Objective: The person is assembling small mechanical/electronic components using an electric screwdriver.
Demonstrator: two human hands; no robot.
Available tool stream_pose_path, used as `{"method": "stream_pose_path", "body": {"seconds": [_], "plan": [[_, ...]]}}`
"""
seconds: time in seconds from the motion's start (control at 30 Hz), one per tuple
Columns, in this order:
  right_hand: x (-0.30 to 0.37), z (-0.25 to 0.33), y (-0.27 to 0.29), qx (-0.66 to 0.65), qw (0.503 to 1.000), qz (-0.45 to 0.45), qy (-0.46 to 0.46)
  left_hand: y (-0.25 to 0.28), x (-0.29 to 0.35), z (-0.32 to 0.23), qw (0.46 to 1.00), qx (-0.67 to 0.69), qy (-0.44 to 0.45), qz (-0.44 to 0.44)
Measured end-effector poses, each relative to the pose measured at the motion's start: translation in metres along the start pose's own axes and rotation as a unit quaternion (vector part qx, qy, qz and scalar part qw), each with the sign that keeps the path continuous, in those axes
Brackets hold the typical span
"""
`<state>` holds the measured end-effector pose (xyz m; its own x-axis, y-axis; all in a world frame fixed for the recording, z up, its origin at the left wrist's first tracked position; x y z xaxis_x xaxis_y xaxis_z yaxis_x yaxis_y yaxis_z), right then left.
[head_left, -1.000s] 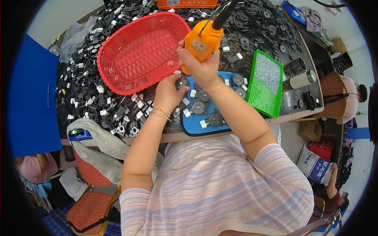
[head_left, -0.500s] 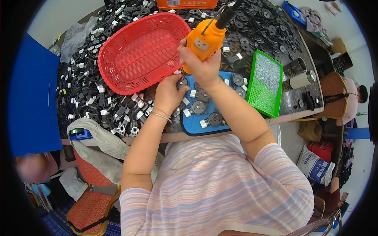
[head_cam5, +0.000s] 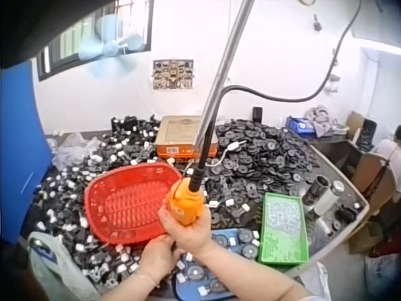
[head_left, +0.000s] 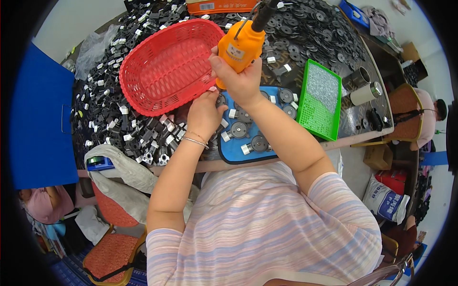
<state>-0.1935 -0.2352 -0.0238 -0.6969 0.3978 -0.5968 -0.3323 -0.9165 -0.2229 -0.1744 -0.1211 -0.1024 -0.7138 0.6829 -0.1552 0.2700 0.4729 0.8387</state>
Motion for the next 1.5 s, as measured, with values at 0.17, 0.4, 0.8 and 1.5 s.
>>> {"method": "stream_pose_path", "body": {"seconds": [0.17,0.4,0.8,1.5], "plan": [[0.003,-0.001,0.004,-0.002,1.0,-0.003,-0.013,0.001,-0.001,-0.001,1.0,0.003,0.001,-0.004],[0.008,-0.011,0.01,-0.042,0.999,-0.003,-0.012,0.004,-0.002,-0.001,0.999,0.026,0.033,0.012],[0.013,-0.017,0.016,-0.061,0.998,-0.006,-0.03,0.004,-0.001,-0.001,0.999,0.025,0.04,0.007],[0.004,-0.012,-0.002,-0.045,0.996,0.054,-0.054,0.004,-0.003,0.003,0.996,0.061,0.051,0.033]]}}
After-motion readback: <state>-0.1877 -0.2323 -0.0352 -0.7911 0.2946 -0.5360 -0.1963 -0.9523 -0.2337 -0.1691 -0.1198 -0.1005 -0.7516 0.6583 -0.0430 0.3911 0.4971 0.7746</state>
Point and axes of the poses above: each hand's wrist, its own x-axis away from the middle knuckle, its own y-axis out of the back of the hand, z = x × y, the point moved 2 cm from there along -x, towards the middle knuckle, and after that the axes turned 2 degrees about -y, right-handed, at the moved point
